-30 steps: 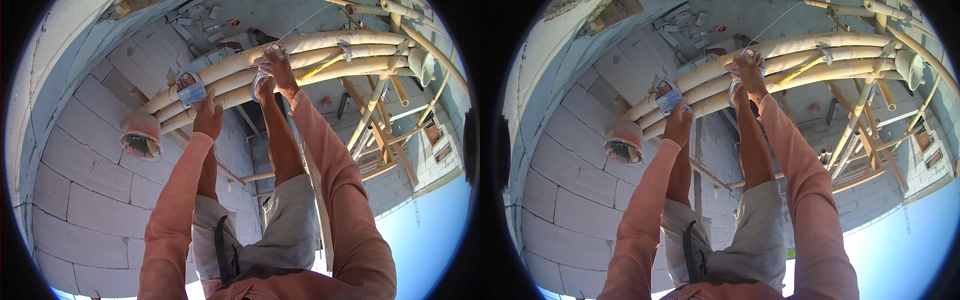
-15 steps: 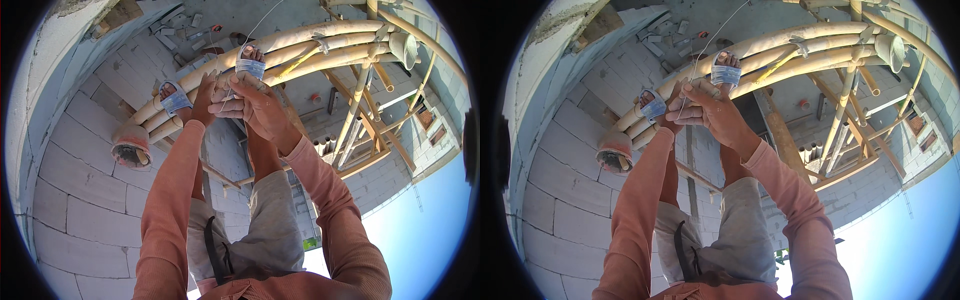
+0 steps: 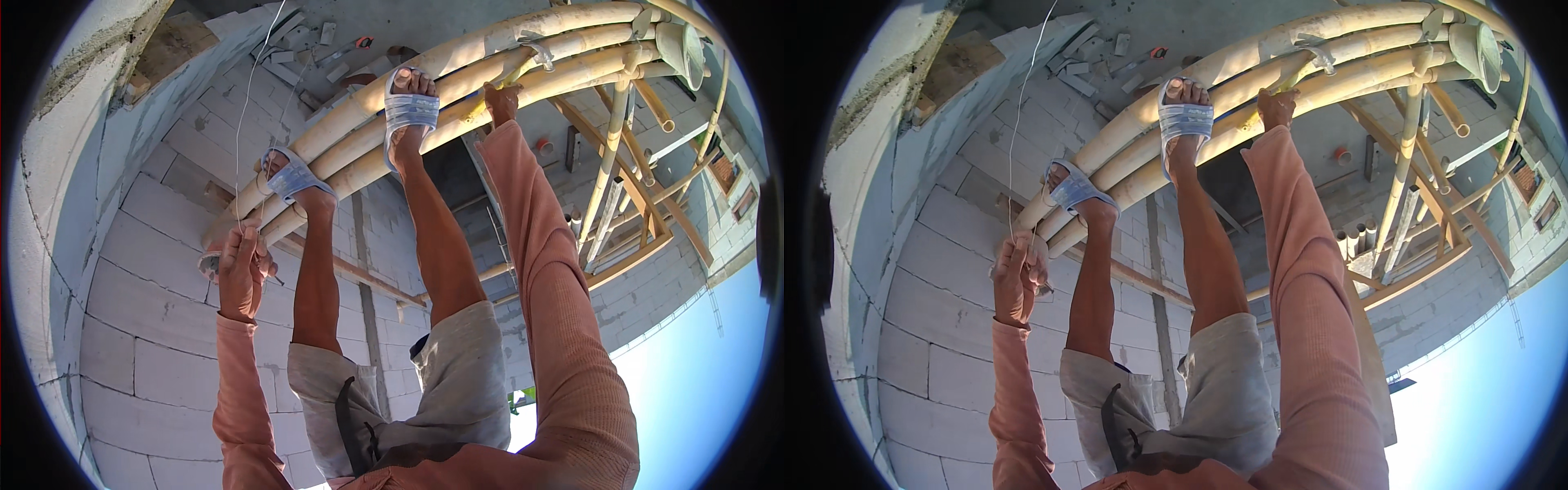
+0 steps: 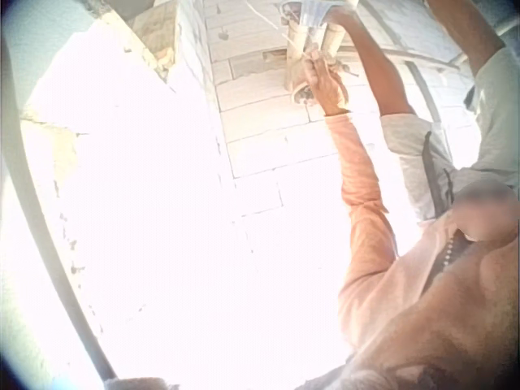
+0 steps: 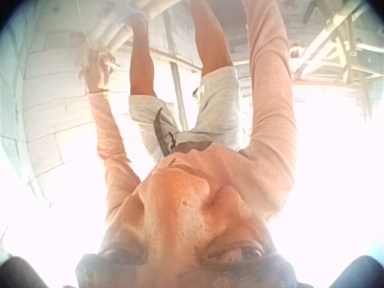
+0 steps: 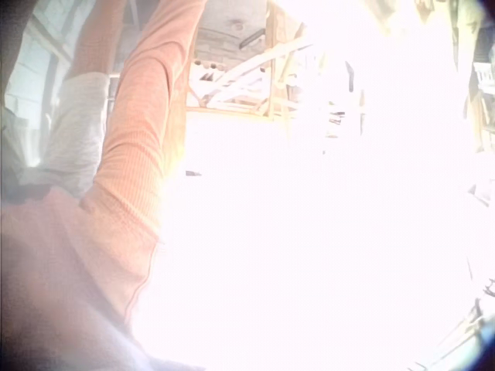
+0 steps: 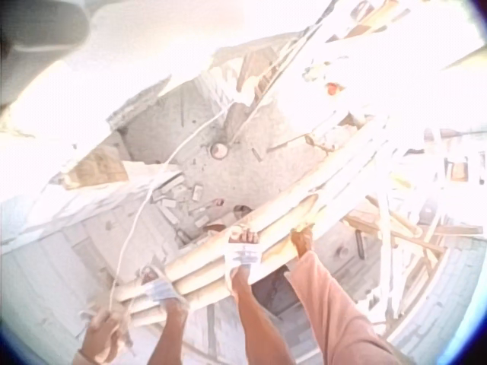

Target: The person aligns a guide string along a wall, applies mortar from a bucket onto the wall using a trowel, and places a concrete block onto the mortar, tapping it into position with a hammer.

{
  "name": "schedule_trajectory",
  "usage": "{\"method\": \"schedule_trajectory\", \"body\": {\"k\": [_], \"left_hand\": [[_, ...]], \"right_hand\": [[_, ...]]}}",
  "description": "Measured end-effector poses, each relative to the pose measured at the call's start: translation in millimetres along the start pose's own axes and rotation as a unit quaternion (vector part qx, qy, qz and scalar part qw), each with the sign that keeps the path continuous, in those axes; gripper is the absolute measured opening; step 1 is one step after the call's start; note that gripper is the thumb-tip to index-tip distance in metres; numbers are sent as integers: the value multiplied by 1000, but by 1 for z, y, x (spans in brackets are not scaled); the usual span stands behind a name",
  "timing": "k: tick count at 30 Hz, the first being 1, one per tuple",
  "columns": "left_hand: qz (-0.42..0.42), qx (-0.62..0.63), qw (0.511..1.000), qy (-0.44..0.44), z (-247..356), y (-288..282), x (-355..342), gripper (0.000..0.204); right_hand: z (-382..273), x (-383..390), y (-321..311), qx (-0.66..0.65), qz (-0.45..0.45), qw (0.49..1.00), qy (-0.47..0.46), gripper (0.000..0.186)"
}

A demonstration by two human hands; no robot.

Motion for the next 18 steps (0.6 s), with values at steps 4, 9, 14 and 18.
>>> {"method": "schedule_trajectory", "body": {"k": [4,9,14,18], "left_hand": [[49,27,998,19,18,-7,47,36],[58,50,996,34,43,-8,95,42],[100,116,986,63,89,15,177,44],[46,306,949,62,99,30,246,45]], "right_hand": [[13,4,41,-174,-165,969,55,48],[11,2,-2,-387,-184,899,94,17],[29,126,-104,-305,-222,921,95,27],[33,308,-239,-363,-294,884,-13,28]]}}
Point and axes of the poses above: each hand's wrist, its own x-axis away from the middle knuckle, its own y-axis out of the palm, z = x × y, the point moved 9 cm from there along -x, towards the middle knuckle, and after that the axes turned 10 degrees about x, right-handed, at the moved point
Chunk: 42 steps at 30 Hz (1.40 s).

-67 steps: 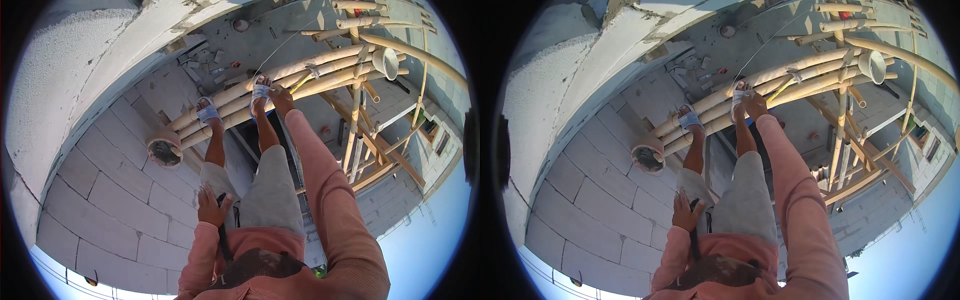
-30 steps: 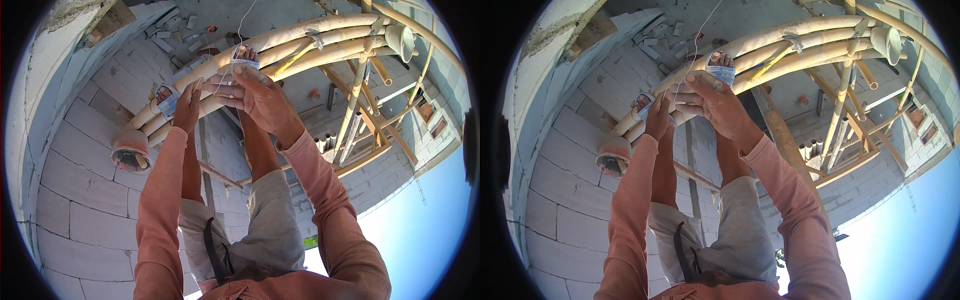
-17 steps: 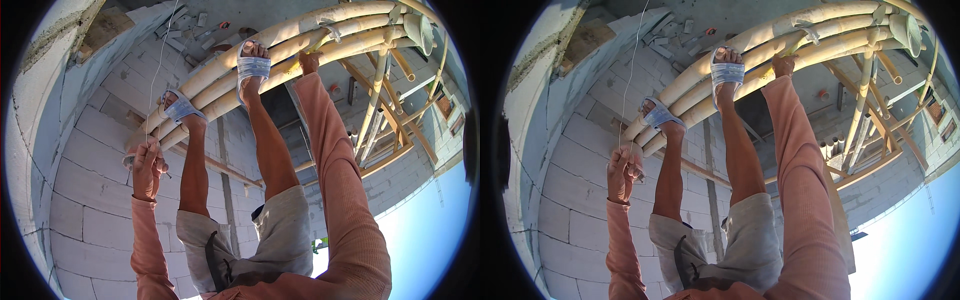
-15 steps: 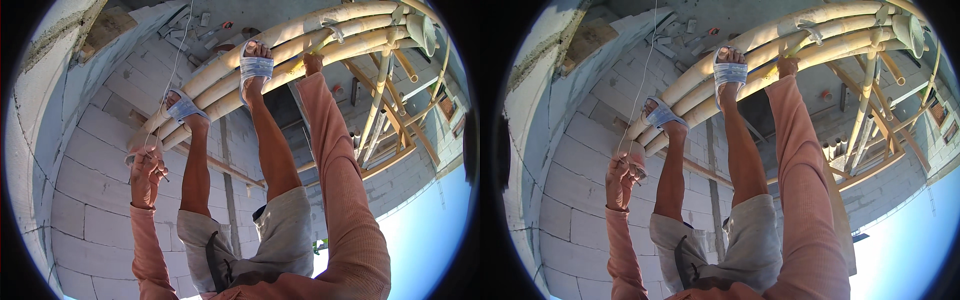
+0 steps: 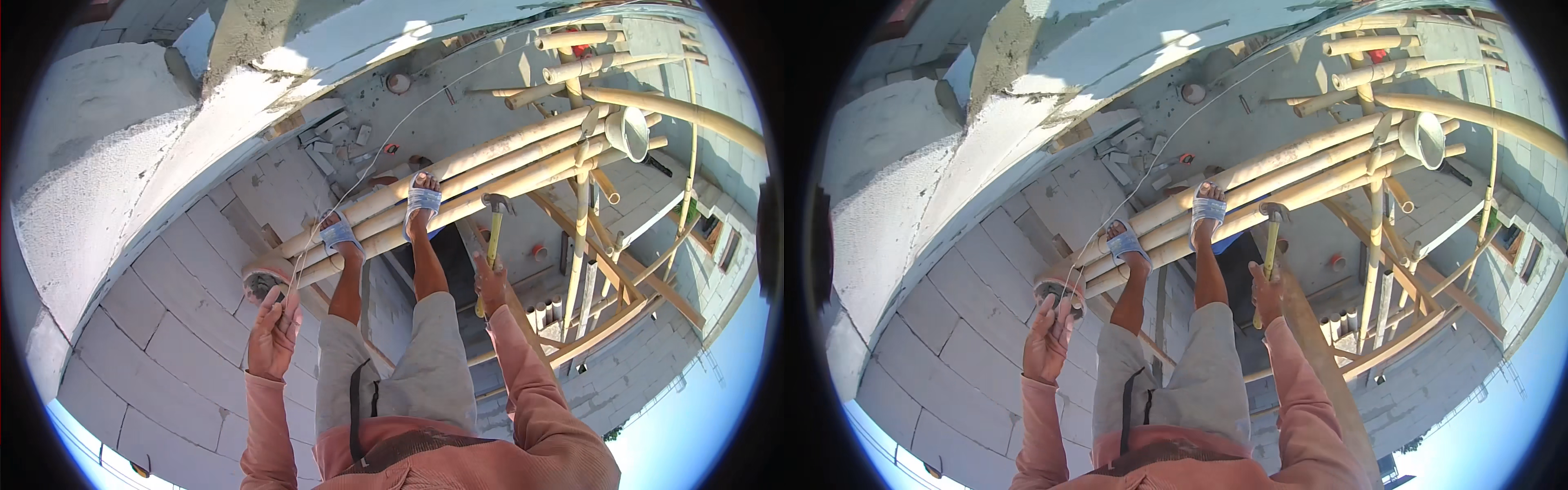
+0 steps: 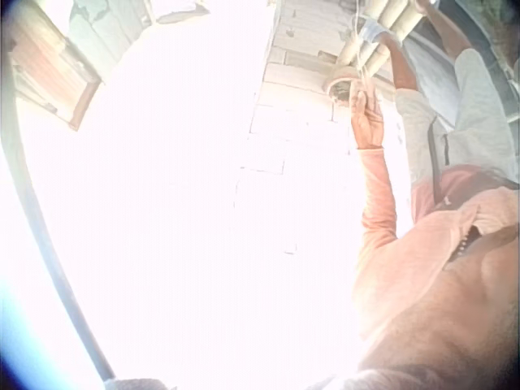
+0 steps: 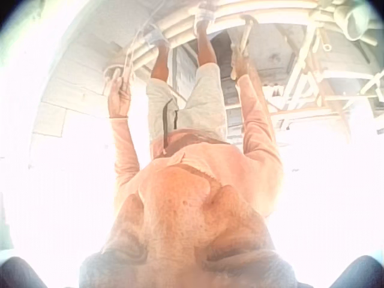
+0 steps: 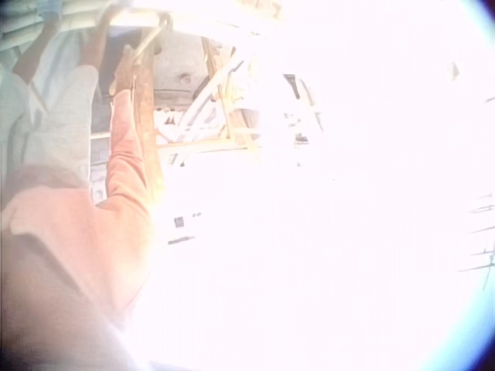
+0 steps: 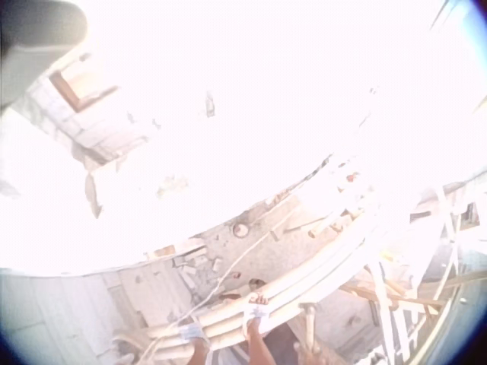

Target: The person aligns a guide string along a wall, applies mortar from a bucket onto the wall using a trowel, and places a concrete block onto the mortar, tapping it into position with a hammer.

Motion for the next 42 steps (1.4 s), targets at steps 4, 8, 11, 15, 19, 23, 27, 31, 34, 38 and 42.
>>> {"method": "schedule_trajectory", "body": {"k": [4,8,11,15,19,23,27,31,34,38,42], "left_hand": [[-60,92,993,-44,-20,51,79,40],[-149,128,977,-88,-29,99,164,37],[-277,129,946,-108,-26,114,215,45],[-315,110,942,-36,21,116,258,48],[-306,45,951,5,68,108,315,49],[-97,-422,842,320,132,56,349,54],[-100,-486,646,580,161,63,412,48],[-127,-471,625,609,163,38,404,34],[-92,-469,609,634,178,30,411,31],[-96,-352,688,627,236,13,420,22],[9,-205,728,654,355,-50,414,26]], "right_hand": [[-71,194,33,161,-130,962,-176,21],[-152,368,97,170,-309,875,-333,31],[-200,459,133,155,-301,814,-471,26],[-241,528,157,205,-266,747,-574,22],[-270,587,170,203,-276,715,-609,23],[-274,619,188,277,-242,680,-634,25],[-254,636,217,320,-248,619,-673,29],[-236,661,244,289,-307,612,-669,29],[-240,703,248,232,-278,497,-789,25],[-251,710,246,242,-213,518,-792,30],[-276,720,236,205,-249,608,-725,32]]}}
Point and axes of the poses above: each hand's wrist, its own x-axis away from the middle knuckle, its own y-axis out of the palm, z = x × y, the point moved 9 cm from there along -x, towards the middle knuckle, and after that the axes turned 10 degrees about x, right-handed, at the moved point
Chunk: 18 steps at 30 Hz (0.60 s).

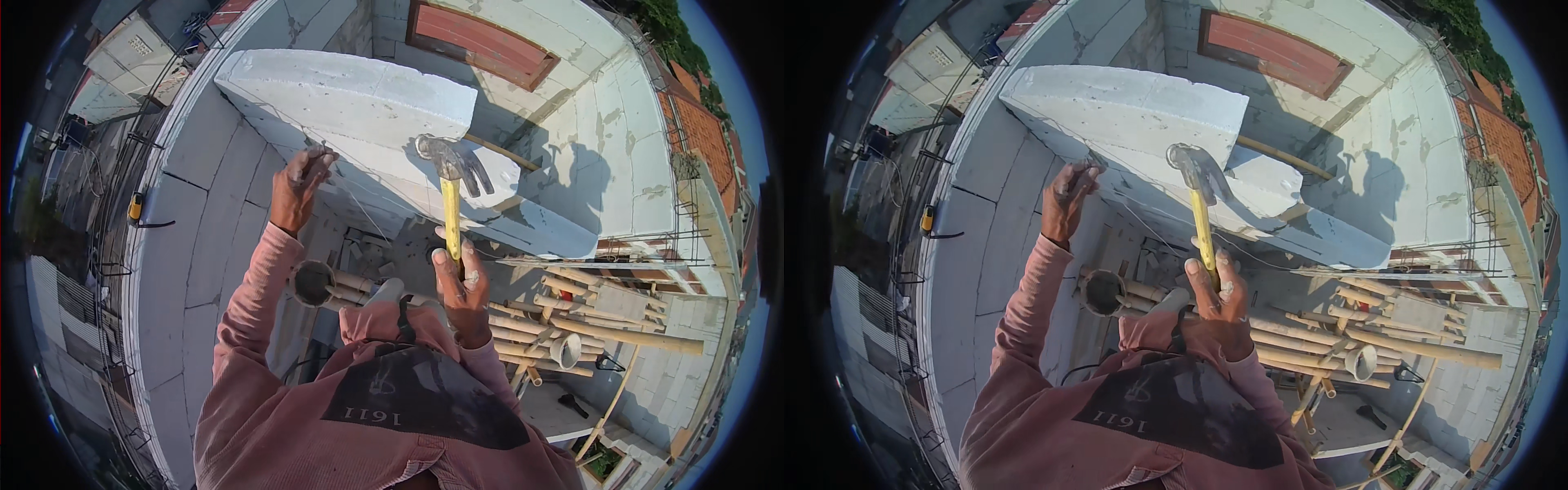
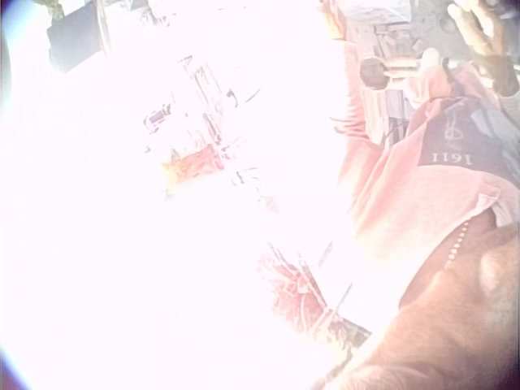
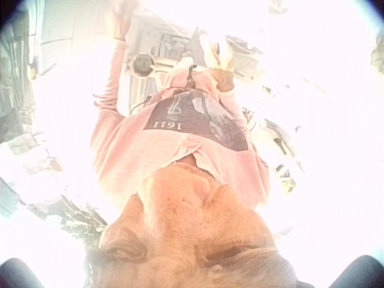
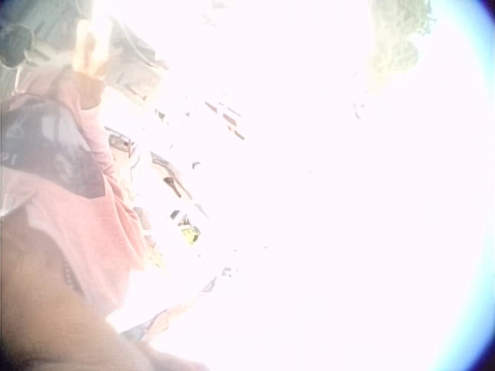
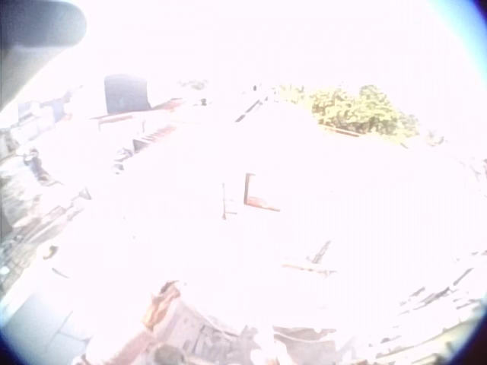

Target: The person aligns a guide string along a wall, applies mortar from a bucket onto the wall using a trowel, and places a concrete block onto the mortar, tapping it into position with a hammer.

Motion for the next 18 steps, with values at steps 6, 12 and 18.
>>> {"method": "schedule_trajectory", "body": {"k": [6,12,18], "left_hand": [[97,1,984,149,0,-91,-119,30],[143,28,975,169,-5,-151,-178,27],[130,-164,973,102,-9,-147,-194,37]], "right_hand": [[0,-1,-24,-136,7,982,130,31],[-7,-2,-30,-123,37,986,109,35],[-14,-10,-13,-156,19,978,135,36]]}}
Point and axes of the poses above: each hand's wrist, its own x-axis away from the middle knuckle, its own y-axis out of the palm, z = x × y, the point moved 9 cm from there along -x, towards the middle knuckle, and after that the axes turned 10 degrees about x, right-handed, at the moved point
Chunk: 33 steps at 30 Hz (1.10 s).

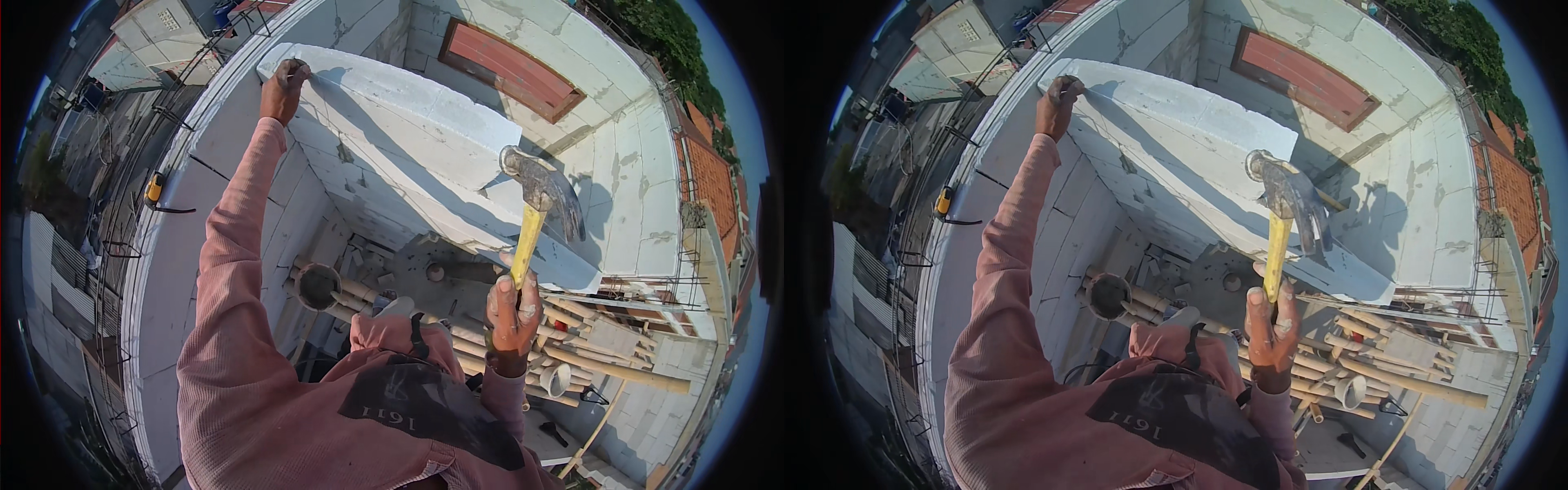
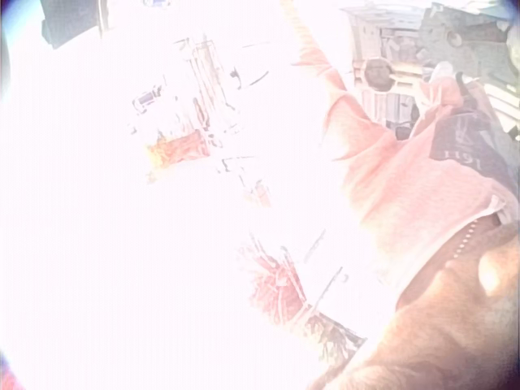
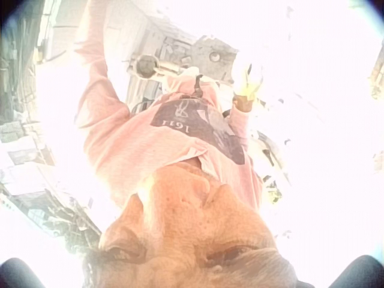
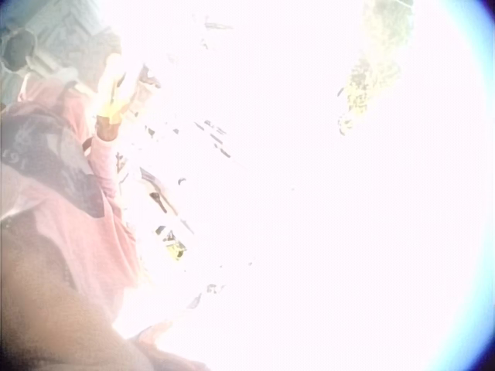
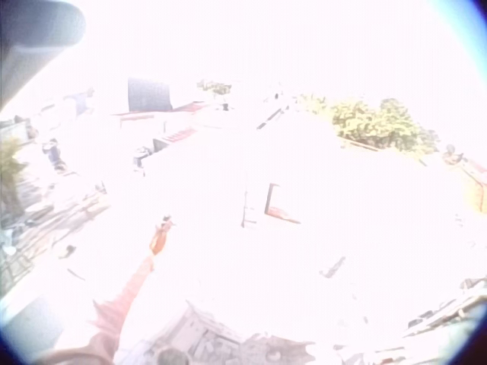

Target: The person aligns a guide string along a wall, applies mortar from a bucket onto the wall using a trowel, and places a concrete block onto the mortar, tapping it into position with a hammer.

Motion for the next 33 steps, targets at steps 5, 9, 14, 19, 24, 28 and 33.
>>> {"method": "schedule_trajectory", "body": {"k": [5,9,14,19,24,28,33], "left_hand": [[15,-119,990,67,4,-4,8,30],[4,-160,986,45,-6,-10,12,31],[4,-124,991,54,-1,2,11,34],[12,-165,984,60,-18,-7,1,37],[-13,-171,985,20,-52,-18,-14,43],[-33,-203,978,36,-55,4,-25,45],[-31,-203,978,34,-44,14,-25,45]], "right_hand": [[-13,-4,22,60,-32,998,16,36],[-20,-9,38,87,-67,994,9,36],[-17,-13,46,124,-72,990,6,36],[-24,-14,66,196,-104,969,-107,44],[-46,13,60,297,60,882,-361,42],[-21,-2,54,156,-70,965,-198,44],[-19,-4,44,212,-32,950,-227,46]]}}
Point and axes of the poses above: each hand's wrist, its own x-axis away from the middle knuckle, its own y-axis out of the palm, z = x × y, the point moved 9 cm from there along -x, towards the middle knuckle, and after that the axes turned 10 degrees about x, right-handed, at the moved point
